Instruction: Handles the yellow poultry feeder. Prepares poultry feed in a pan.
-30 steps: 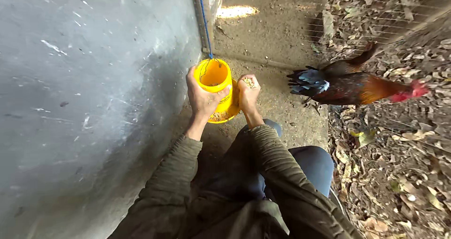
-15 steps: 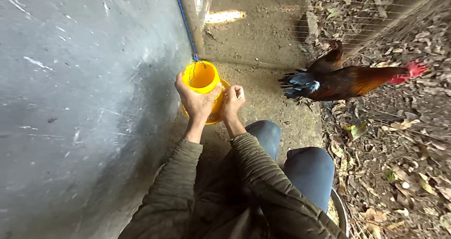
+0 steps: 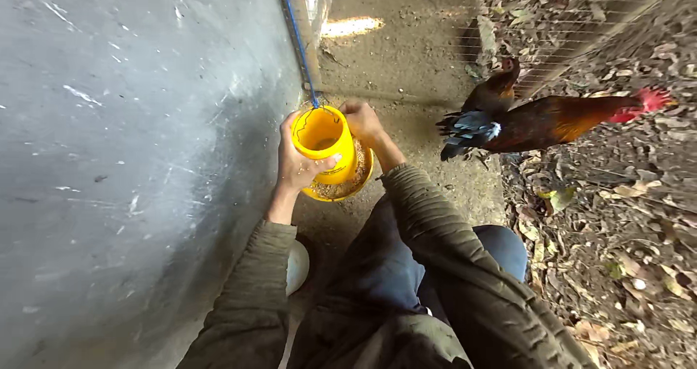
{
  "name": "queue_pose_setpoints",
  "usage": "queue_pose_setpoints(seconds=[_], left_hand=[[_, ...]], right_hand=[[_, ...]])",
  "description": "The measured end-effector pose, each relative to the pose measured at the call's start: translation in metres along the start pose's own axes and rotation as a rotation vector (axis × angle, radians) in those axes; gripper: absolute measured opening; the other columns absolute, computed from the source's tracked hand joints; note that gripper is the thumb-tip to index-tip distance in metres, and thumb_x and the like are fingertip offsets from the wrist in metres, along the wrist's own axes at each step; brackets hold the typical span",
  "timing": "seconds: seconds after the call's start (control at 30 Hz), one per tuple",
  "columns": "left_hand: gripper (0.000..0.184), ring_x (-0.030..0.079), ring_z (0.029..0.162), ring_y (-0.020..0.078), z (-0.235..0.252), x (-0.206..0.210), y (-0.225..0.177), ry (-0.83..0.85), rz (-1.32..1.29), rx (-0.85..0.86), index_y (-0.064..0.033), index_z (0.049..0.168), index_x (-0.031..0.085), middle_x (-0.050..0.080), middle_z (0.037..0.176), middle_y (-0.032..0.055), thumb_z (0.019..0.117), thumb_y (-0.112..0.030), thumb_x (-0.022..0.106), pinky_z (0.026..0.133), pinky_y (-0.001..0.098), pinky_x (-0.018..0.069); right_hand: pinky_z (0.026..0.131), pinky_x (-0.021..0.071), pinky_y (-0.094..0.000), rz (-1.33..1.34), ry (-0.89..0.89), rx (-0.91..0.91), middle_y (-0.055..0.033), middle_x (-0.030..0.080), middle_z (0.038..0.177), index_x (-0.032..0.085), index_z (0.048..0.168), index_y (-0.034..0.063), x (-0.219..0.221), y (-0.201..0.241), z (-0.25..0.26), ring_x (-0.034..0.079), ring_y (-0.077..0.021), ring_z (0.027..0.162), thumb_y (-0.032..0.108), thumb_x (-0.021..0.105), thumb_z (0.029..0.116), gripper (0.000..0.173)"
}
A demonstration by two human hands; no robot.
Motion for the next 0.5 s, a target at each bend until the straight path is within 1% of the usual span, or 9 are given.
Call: queue_pose_setpoints(seconds=[0.03, 0.1, 0.17, 0.23, 0.3, 0.37, 0.43, 0.47, 0.5], left_hand=[[0.116, 0.058, 0.124, 0.0116, 0.000, -0.003, 0.000, 0.025, -0.028, 0.006, -0.0005, 0.149, 0.035, 0.057, 0.137, 0.0135, 0.0582, -0.046, 0.092, 0.106, 0.0302, 0.0507], [0.115, 0.057, 0.124, 0.0096, 0.001, -0.006, -0.001, 0.068, -0.066, 0.014, -0.0020, 0.148, 0.036, 0.056, 0.138, 0.0105, 0.0581, -0.047, 0.092, 0.106, 0.0282, 0.0499], [0.115, 0.057, 0.124, 0.0092, 0.002, -0.008, -0.003, 0.103, -0.085, 0.013, -0.0025, 0.148, 0.036, 0.057, 0.137, 0.0091, 0.0587, -0.050, 0.092, 0.106, 0.0279, 0.0502], [0.116, 0.058, 0.124, 0.0084, 0.004, -0.009, -0.003, 0.132, -0.079, -0.018, -0.0050, 0.149, 0.036, 0.057, 0.138, 0.0074, 0.0585, -0.048, 0.093, 0.106, 0.0275, 0.0507], [0.113, 0.057, 0.125, 0.0074, 0.005, -0.012, -0.004, 0.161, -0.037, -0.056, -0.0088, 0.151, 0.034, 0.055, 0.140, 0.0058, 0.0602, -0.042, 0.092, 0.105, 0.0276, 0.0503], [0.112, 0.057, 0.126, 0.0086, 0.008, -0.017, -0.003, 0.161, -0.002, -0.018, -0.0074, 0.151, 0.034, 0.055, 0.141, 0.0062, 0.0618, -0.042, 0.092, 0.107, 0.0293, 0.0502], [0.113, 0.052, 0.132, 0.0111, 0.017, -0.023, -0.002, 0.150, 0.081, 0.094, -0.0010, 0.151, 0.034, 0.052, 0.145, 0.0107, 0.0646, -0.046, 0.091, 0.112, 0.0309, 0.0454], [0.110, 0.050, 0.134, 0.0141, 0.019, -0.021, 0.001, 0.166, 0.093, 0.152, 0.0038, 0.149, 0.034, 0.050, 0.147, 0.0152, 0.0673, -0.043, 0.091, 0.114, 0.0325, 0.0428], [0.106, 0.049, 0.136, 0.0144, 0.019, -0.019, 0.002, 0.204, 0.088, 0.169, 0.0091, 0.149, 0.031, 0.048, 0.148, 0.0189, 0.0718, -0.036, 0.088, 0.114, 0.0310, 0.0416]], right_hand=[[0.076, 0.0568, -0.0498, -0.069, 0.102, 0.020, -0.0100, 0.073, 0.097, 0.073, 0.105, 0.0092, 0.001, 0.003, -0.001, 0.069, -0.0227, 0.085, 0.015, 0.065, 0.0958, 0.014], [0.073, 0.0599, -0.0503, -0.173, 0.267, 0.049, -0.0123, 0.072, 0.107, 0.071, 0.115, 0.0107, 0.001, 0.008, -0.003, 0.071, -0.0261, 0.087, 0.012, 0.067, 0.0959, 0.020], [0.075, 0.0597, -0.0553, -0.254, 0.325, 0.055, -0.0124, 0.072, 0.113, 0.070, 0.123, 0.0135, -0.007, 0.012, -0.006, 0.072, -0.0301, 0.095, 0.011, 0.070, 0.0943, 0.029], [0.079, 0.0600, -0.0564, -0.277, 0.313, 0.045, -0.0137, 0.071, 0.116, 0.067, 0.128, 0.0114, -0.027, 0.018, -0.017, 0.072, -0.0316, 0.099, 0.012, 0.073, 0.0934, 0.035], [0.081, 0.0610, -0.0511, -0.281, 0.233, 0.015, -0.0128, 0.072, 0.113, 0.068, 0.125, 0.0096, -0.062, 0.021, -0.040, 0.073, -0.0277, 0.094, 0.013, 0.071, 0.0952, 0.030], [0.077, 0.0623, -0.0437, -0.234, 0.121, -0.065, -0.0100, 0.073, 0.101, 0.071, 0.114, 0.0066, -0.109, 0.016, -0.077, 0.072, -0.0206, 0.081, 0.011, 0.068, 0.0963, 0.018], [0.072, 0.0612, -0.0353, -0.171, 0.017, -0.167, -0.0070, 0.072, 0.091, 0.072, 0.105, 0.0036, -0.163, 0.001, -0.130, 0.069, -0.0137, 0.074, 0.008, 0.065, 0.0975, 0.011], [0.070, 0.0597, -0.0319, -0.155, -0.060, -0.193, -0.0053, 0.072, 0.088, 0.072, 0.103, 0.0030, -0.193, -0.015, -0.165, 0.068, -0.0110, 0.071, 0.007, 0.065, 0.0973, 0.010], [0.068, 0.0596, -0.0306, -0.139, -0.151, -0.197, -0.0046, 0.072, 0.088, 0.072, 0.102, 0.0026, -0.218, -0.038, -0.203, 0.067, -0.0098, 0.071, 0.007, 0.065, 0.0964, 0.010]])
Point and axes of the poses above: each hand's wrist, its own z-axis towards the middle knuckle, its own x-axis out of the palm, y = z × x, the point moved 6 cm from there along z, towards the middle knuckle
